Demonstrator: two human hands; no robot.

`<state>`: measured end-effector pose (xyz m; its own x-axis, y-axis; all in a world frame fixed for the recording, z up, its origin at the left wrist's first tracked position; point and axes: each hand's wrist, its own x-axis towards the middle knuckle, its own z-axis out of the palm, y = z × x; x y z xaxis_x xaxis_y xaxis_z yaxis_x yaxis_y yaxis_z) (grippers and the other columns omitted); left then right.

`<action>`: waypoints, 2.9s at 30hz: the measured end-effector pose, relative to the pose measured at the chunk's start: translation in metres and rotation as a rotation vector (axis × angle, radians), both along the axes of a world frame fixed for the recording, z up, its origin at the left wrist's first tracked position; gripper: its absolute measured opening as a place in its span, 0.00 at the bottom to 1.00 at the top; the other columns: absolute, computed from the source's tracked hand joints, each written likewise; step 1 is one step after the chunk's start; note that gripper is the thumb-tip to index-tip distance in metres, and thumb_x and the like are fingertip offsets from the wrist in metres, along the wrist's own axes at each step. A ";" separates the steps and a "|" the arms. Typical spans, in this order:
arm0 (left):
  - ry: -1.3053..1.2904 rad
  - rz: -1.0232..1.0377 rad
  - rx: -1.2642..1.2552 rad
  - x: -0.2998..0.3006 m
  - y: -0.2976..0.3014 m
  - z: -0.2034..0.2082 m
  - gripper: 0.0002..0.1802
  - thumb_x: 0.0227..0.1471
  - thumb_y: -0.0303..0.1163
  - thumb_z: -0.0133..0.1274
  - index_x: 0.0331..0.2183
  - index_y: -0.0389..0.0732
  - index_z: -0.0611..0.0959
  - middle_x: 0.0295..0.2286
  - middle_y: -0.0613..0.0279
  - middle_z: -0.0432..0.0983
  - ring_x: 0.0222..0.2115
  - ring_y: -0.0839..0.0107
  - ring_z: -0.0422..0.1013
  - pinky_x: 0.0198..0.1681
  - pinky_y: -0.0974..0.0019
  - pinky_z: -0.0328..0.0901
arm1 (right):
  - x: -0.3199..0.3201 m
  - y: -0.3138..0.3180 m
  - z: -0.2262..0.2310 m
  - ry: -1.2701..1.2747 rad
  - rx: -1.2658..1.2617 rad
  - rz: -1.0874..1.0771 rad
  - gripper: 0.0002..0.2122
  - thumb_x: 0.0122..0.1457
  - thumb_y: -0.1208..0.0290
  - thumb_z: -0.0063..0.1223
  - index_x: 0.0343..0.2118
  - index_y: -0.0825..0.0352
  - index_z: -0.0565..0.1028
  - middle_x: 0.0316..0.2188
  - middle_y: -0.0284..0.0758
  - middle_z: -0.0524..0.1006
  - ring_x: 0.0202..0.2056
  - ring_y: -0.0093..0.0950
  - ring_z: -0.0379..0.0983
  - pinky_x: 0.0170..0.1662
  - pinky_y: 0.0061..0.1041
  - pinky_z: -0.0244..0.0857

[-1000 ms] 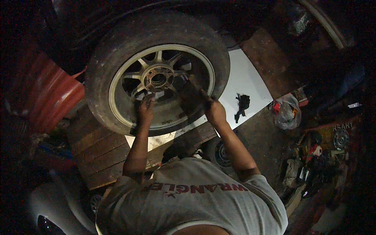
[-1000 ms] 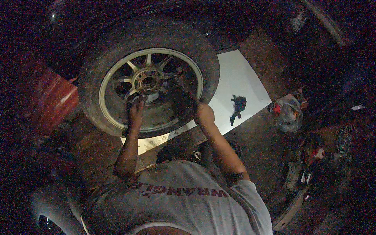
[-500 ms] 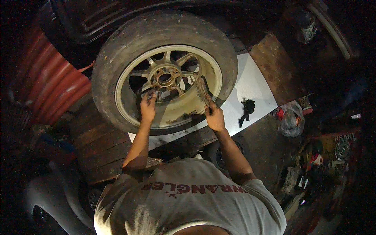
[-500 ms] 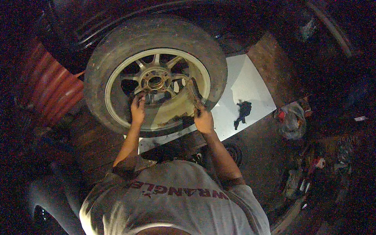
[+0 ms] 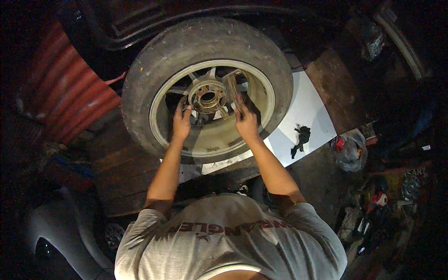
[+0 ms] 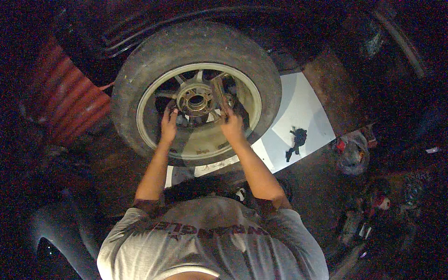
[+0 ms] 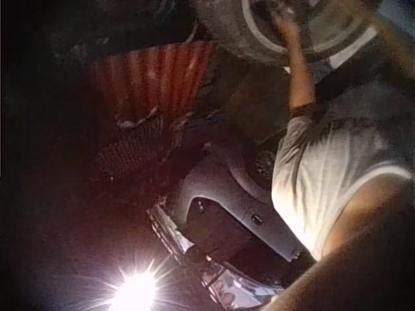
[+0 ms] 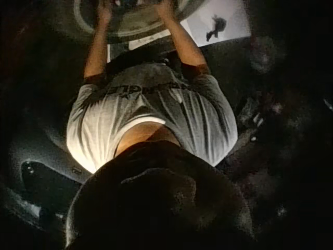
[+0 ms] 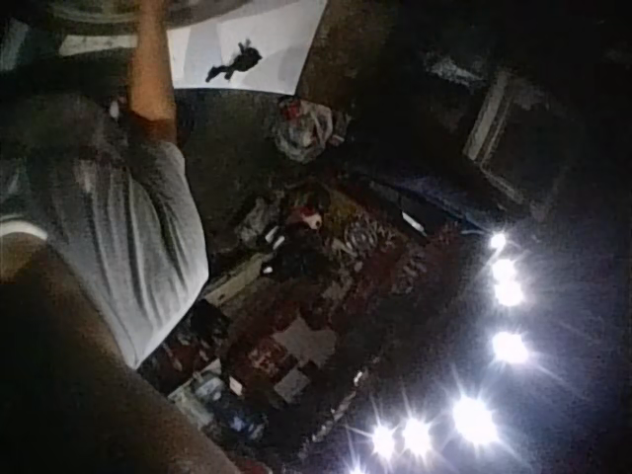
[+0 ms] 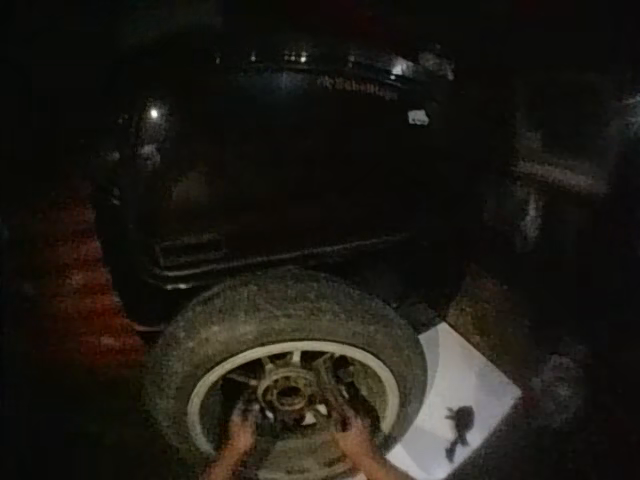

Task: The person scrubs a car wheel with a wire brush and a cloth, focusing on the rim and spokes. They repeatedly wipe and brush the wheel surface, occasionally switching tools and rotating the wheel to access different areas.

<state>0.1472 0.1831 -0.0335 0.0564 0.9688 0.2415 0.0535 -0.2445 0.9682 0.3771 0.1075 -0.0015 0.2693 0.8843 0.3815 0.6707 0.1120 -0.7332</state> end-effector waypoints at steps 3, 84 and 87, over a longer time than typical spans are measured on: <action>0.016 -0.001 0.014 0.001 0.000 -0.001 0.27 0.60 0.39 0.46 0.57 0.34 0.67 0.52 0.50 0.68 0.53 0.63 0.64 0.58 0.64 0.54 | 0.012 -0.032 -0.013 -0.035 -0.092 0.045 0.20 0.58 0.74 0.50 0.56 0.61 0.68 0.43 0.50 0.74 0.45 0.49 0.71 0.47 0.40 0.65; 0.195 0.000 0.101 -0.030 -0.045 -0.005 0.26 0.62 0.43 0.42 0.52 0.32 0.70 0.50 0.43 0.69 0.52 0.53 0.64 0.57 0.60 0.54 | -0.026 -0.034 0.000 -0.356 -0.294 0.038 0.27 0.55 0.73 0.49 0.58 0.42 0.65 0.41 0.51 0.74 0.38 0.50 0.73 0.39 0.45 0.69; 0.280 0.051 0.123 -0.029 -0.048 -0.007 0.26 0.61 0.42 0.43 0.52 0.32 0.70 0.50 0.41 0.68 0.52 0.50 0.63 0.57 0.57 0.54 | -0.024 -0.039 -0.024 -0.418 -0.158 0.051 0.26 0.55 0.72 0.52 0.58 0.47 0.66 0.38 0.51 0.76 0.36 0.51 0.73 0.36 0.41 0.69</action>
<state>0.1178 0.1347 -0.0410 0.0892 0.9366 0.3390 0.3293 -0.3489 0.8774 0.3529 0.0686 -0.0251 0.0747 0.9488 0.3070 0.9097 0.0613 -0.4108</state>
